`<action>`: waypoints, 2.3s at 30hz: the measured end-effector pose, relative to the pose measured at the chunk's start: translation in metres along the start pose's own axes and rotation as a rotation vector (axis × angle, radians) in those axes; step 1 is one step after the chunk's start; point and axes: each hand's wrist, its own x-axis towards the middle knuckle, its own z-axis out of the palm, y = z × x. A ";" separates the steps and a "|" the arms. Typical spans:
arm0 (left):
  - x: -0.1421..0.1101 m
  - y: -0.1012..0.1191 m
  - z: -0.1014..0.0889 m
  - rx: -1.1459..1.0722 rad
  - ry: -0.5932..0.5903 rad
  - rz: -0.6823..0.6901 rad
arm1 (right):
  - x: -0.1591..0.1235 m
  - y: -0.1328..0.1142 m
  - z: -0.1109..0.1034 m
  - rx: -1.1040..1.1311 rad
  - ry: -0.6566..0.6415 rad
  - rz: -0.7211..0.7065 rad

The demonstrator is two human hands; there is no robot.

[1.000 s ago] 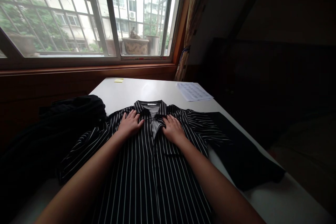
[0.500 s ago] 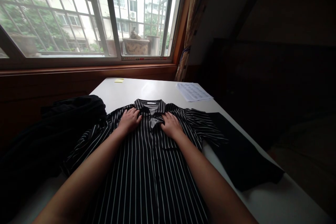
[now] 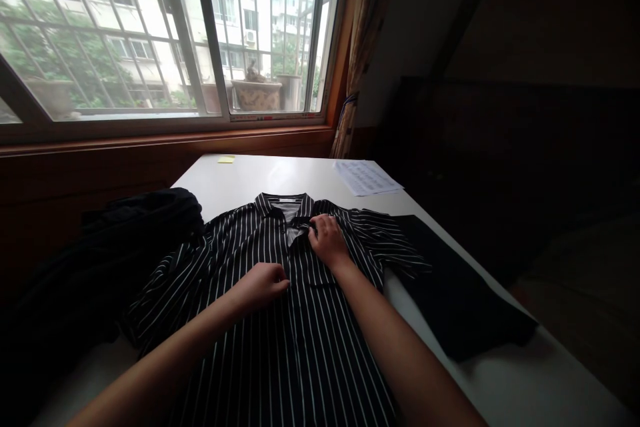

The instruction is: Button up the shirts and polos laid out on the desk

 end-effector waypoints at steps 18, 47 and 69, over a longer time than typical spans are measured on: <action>0.000 -0.004 0.004 -0.350 -0.217 -0.153 | -0.062 -0.045 -0.069 0.599 -0.573 -0.076; -0.006 0.000 0.019 -0.304 -0.100 -0.111 | -0.070 -0.042 -0.062 0.518 -0.575 -0.074; -0.005 -0.003 0.015 -0.404 -0.158 -0.095 | -0.067 -0.044 -0.064 0.546 -0.561 0.003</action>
